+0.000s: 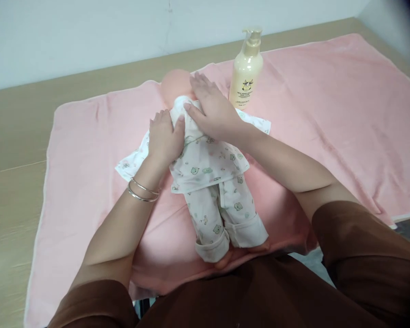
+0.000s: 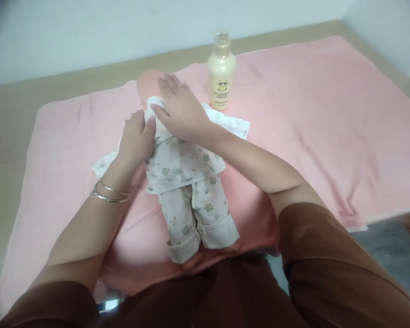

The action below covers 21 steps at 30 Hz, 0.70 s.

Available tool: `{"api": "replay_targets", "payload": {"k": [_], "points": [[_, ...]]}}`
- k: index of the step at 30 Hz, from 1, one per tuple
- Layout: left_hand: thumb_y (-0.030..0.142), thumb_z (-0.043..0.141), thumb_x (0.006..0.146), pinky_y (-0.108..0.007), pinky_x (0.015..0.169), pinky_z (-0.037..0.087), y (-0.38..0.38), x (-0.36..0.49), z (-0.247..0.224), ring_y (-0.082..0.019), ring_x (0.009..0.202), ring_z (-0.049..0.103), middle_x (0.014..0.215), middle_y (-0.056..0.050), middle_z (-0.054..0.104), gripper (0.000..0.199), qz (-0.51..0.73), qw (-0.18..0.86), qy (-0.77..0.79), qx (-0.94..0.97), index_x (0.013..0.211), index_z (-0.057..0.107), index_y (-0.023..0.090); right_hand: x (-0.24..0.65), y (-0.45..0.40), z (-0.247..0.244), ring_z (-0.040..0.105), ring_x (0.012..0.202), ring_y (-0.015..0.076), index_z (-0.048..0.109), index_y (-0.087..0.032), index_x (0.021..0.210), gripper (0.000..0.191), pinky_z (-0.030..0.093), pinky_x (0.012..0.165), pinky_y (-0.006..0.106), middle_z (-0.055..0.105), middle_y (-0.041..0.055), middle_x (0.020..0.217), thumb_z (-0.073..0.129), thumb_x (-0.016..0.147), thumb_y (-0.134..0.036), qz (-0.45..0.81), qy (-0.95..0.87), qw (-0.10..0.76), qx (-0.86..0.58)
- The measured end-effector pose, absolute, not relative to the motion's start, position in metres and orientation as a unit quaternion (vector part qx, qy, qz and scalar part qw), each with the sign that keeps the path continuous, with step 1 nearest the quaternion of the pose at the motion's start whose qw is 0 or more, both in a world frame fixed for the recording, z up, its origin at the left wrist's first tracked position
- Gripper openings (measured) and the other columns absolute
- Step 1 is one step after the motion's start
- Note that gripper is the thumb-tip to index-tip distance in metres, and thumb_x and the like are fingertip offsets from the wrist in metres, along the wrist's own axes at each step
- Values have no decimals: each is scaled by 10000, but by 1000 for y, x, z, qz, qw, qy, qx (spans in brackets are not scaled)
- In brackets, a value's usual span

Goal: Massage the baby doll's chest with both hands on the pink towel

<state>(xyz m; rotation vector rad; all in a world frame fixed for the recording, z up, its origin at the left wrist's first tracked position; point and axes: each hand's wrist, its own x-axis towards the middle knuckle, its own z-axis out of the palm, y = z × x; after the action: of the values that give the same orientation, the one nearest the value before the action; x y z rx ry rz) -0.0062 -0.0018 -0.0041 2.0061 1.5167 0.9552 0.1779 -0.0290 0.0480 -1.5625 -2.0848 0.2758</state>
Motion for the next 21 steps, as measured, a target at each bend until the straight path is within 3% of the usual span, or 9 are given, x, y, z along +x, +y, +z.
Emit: {"api": "replay_targets", "payload": {"k": [2, 6, 10, 12, 16, 18, 21], "points": [[700, 573, 952, -646, 1351, 184, -5, -3, -12, -410, 1544, 425, 1452, -156, 643, 491, 360, 233, 536, 727, 1151, 657, 259, 182, -10, 30, 212, 1658, 354, 297, -8, 1651, 755, 168, 1379, 541, 281, 190, 1764, 324, 1083, -503, 143, -765, 226, -586], [723, 621, 917, -614, 1364, 195, 0, -5, -19, -408, 1573, 377, 1499, -168, 602, 540, 375, 246, 540, 712, 1168, 638, 246, 180, -10, 7, 432, 1537, 417, 524, -23, 1499, 845, 218, 1319, 672, 562, 240, 1551, 169, 1081, -667, 104, -782, 219, -574], [711, 542, 969, -605, 1304, 338, 8, -8, -14, -393, 1426, 549, 1269, -167, 706, 479, 357, 252, 542, 717, 1026, 635, 245, 171, -31, 11, 477, 1494, 437, 567, -6, 1438, 899, 270, 1290, 673, 614, 255, 1470, 96, 1076, -680, 54, -787, 221, -574], [668, 465, 1014, -634, 1273, 367, 1, -5, -8, -408, 1416, 559, 1284, -188, 697, 480, 323, 223, 556, 732, 1076, 628, 220, 171, -32, 18, 511, 1459, 437, 585, 11, 1404, 879, 313, 1271, 659, 628, 264, 1438, 109, 1086, -656, 55, -786, 195, -584], [622, 412, 1039, -620, 1359, 203, -24, 6, -3, -404, 1613, 332, 1589, -217, 516, 566, 295, 174, 551, 761, 1339, 569, 169, 185, -16, 26, 618, 1332, 394, 625, -25, 1338, 808, 409, 1215, 616, 678, 231, 1352, 168, 1095, -646, 101, -780, 156, -598], [615, 424, 1035, -582, 1378, 180, -29, 8, -1, -378, 1640, 283, 1645, -207, 464, 596, 288, 173, 547, 767, 1397, 548, 158, 188, -11, 26, 637, 1302, 375, 629, -47, 1322, 788, 414, 1211, 610, 696, 210, 1318, 168, 1097, -645, 116, -782, 154, -593], [587, 430, 1039, -571, 1314, 336, -19, 5, 3, -381, 1515, 484, 1481, -204, 619, 500, 268, 188, 573, 752, 1256, 638, 188, 181, -21, 25, 592, 1363, 389, 602, -21, 1346, 766, 360, 1246, 624, 678, 227, 1339, 161, 1108, -600, 81, -788, 157, -590]]}}
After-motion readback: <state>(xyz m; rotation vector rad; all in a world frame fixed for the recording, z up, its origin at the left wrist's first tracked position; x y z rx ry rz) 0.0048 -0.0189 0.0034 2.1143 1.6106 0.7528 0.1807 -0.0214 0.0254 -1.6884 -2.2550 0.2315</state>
